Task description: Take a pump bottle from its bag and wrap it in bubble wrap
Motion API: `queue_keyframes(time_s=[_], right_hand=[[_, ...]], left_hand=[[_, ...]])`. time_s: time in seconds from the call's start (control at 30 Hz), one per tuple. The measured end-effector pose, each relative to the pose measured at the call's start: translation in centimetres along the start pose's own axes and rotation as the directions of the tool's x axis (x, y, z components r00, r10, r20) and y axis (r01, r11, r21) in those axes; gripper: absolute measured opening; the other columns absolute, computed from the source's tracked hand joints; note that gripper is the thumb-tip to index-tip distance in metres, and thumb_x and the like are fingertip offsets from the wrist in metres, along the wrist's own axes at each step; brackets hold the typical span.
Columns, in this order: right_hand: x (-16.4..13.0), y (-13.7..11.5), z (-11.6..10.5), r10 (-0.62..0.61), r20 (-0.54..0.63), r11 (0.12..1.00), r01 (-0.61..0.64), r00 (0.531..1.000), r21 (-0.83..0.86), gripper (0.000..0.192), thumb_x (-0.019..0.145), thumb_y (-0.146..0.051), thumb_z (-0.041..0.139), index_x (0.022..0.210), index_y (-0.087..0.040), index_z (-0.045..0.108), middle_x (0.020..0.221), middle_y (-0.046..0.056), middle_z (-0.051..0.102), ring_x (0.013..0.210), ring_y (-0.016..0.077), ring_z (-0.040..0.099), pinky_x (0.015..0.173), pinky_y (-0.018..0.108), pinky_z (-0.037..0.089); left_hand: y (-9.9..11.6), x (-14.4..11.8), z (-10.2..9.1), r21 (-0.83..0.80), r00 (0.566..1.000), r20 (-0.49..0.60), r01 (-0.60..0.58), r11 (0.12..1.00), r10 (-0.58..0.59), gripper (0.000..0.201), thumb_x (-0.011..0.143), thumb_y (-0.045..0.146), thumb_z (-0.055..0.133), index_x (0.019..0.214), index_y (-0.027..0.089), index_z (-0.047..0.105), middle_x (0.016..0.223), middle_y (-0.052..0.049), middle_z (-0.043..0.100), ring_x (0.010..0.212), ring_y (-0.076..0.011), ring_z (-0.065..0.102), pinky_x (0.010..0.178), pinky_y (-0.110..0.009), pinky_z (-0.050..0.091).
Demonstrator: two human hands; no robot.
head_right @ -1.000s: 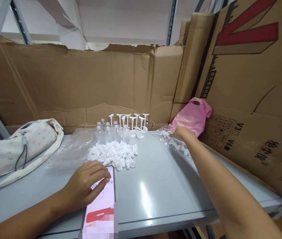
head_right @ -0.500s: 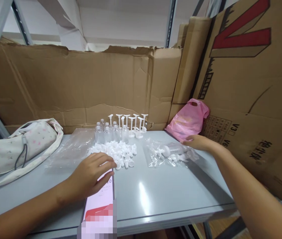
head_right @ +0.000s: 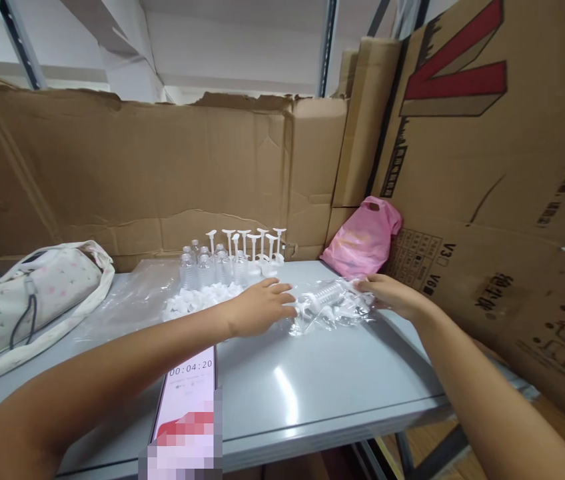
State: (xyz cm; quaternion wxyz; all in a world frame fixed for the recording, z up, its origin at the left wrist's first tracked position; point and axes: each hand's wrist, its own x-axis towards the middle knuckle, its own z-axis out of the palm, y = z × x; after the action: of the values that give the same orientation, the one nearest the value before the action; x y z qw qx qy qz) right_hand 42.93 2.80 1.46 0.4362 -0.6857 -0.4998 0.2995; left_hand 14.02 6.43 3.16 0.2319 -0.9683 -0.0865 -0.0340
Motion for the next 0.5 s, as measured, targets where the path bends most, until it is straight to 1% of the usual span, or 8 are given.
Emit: queue_keyframes(time_s=[0.07, 0.13, 0.2, 0.27, 0.3, 0.33, 0.4, 0.5], right_hand=[[-0.4, -0.2, -0.1, 0.006, 0.023, 0.997, -0.008, 1.0, 0.077, 0.025, 0.059, -0.033, 0.073, 0.066, -0.017, 0.055, 0.06, -0.001, 0.053, 0.05, 0.0093, 0.046, 0.044, 0.02, 0.037], [-0.5, -0.1, -0.3, -0.001, 0.02, 0.99, -0.002, 1.0, 0.143, 0.029, 0.058, -0.033, 0.074, 0.064, -0.018, 0.05, 0.058, -0.002, 0.05, 0.049, 0.0081, 0.044, 0.043, 0.018, 0.034], [-0.5, 0.1, -0.5, -0.006, 0.014, 0.979, 0.003, 1.0, 0.204, 0.031, 0.058, -0.033, 0.075, 0.065, -0.019, 0.049, 0.063, -0.001, 0.053, 0.051, 0.0081, 0.044, 0.043, 0.018, 0.034], [-0.3, 0.2, -0.6, -0.001, 0.02, 0.967, -0.004, 1.0, 0.253, 0.03, 0.059, -0.032, 0.076, 0.068, -0.019, 0.051, 0.071, 0.001, 0.058, 0.055, 0.0095, 0.048, 0.045, 0.019, 0.037], [-0.2, 0.3, -0.6, 0.0, 0.028, 0.962, -0.007, 1.0, 0.274, 0.028, 0.06, -0.032, 0.076, 0.07, -0.019, 0.053, 0.075, 0.002, 0.06, 0.058, 0.0106, 0.05, 0.048, 0.019, 0.04], [-0.2, 0.3, -0.6, -0.003, 0.038, 0.955, -0.009, 0.999, 0.297, 0.026, 0.062, -0.032, 0.075, 0.072, -0.02, 0.054, 0.079, 0.003, 0.061, 0.062, 0.0121, 0.053, 0.051, 0.02, 0.042], [-0.1, 0.3, -0.6, -0.022, 0.058, 0.94, 0.001, 0.998, 0.34, 0.021, 0.066, -0.032, 0.073, 0.076, -0.023, 0.057, 0.085, 0.004, 0.063, 0.071, 0.015, 0.057, 0.055, 0.022, 0.045], [0.0, 0.2, -0.4, -0.077, 0.093, 0.937, 0.04, 0.993, 0.346, 0.019, 0.07, -0.036, 0.07, 0.081, -0.026, 0.06, 0.091, 0.005, 0.064, 0.081, 0.0192, 0.06, 0.054, 0.023, 0.045]], left_hand=[[-0.1, 0.3, 0.4, 0.02, 0.998, 0.056, 0.005, 1.0, -0.006, 0.029, 0.073, 0.005, 0.052, 0.096, 0.019, 0.062, 0.092, -0.006, 0.066, 0.097, -0.0217, 0.056, 0.092, -0.036, 0.036], [-0.2, 0.1, 0.9, 0.044, 0.999, 0.043, 0.022, 0.999, -0.023, 0.031, 0.073, 0.005, 0.052, 0.099, 0.018, 0.061, 0.089, -0.006, 0.066, 0.088, -0.0199, 0.058, 0.091, -0.036, 0.036], [-0.4, -0.3, 1.1, 0.08, 0.999, -0.036, 0.023, 0.997, -0.021, 0.04, 0.072, 0.003, 0.052, 0.108, 0.02, 0.056, 0.105, -0.007, 0.063, 0.094, -0.0201, 0.057, 0.093, -0.036, 0.035], [-0.5, -0.6, 1.2, 0.129, 0.991, -0.13, -0.006, 0.992, 0.023, 0.047, 0.073, 0.003, 0.052, 0.117, 0.022, 0.051, 0.123, -0.009, 0.054, 0.107, -0.0219, 0.052, 0.097, -0.038, 0.032], [-0.6, -0.7, 1.2, 0.156, 0.984, -0.168, -0.029, 0.987, 0.055, 0.05, 0.074, 0.003, 0.052, 0.12, 0.022, 0.049, 0.125, -0.009, 0.052, 0.111, -0.0226, 0.049, 0.099, -0.039, 0.03], [-0.6, -0.7, 1.1, 0.181, 0.977, -0.195, -0.052, 0.982, 0.088, 0.052, 0.076, 0.003, 0.051, 0.124, 0.022, 0.046, 0.122, -0.009, 0.054, 0.112, -0.0227, 0.048, 0.101, -0.04, 0.028], [-0.6, -0.6, 0.8, 0.223, 0.966, -0.222, -0.08, 0.971, 0.131, 0.053, 0.077, 0.002, 0.048, 0.126, 0.021, 0.045, 0.103, -0.007, 0.061, 0.105, -0.0216, 0.05, 0.105, -0.042, 0.024], [-0.4, -0.4, 0.7, 0.268, 0.969, -0.209, -0.074, 0.961, 0.133, 0.035, 0.076, 0.001, 0.049, 0.106, 0.018, 0.058, 0.08, -0.004, 0.061, 0.088, -0.0197, 0.054, 0.107, -0.042, 0.021]])
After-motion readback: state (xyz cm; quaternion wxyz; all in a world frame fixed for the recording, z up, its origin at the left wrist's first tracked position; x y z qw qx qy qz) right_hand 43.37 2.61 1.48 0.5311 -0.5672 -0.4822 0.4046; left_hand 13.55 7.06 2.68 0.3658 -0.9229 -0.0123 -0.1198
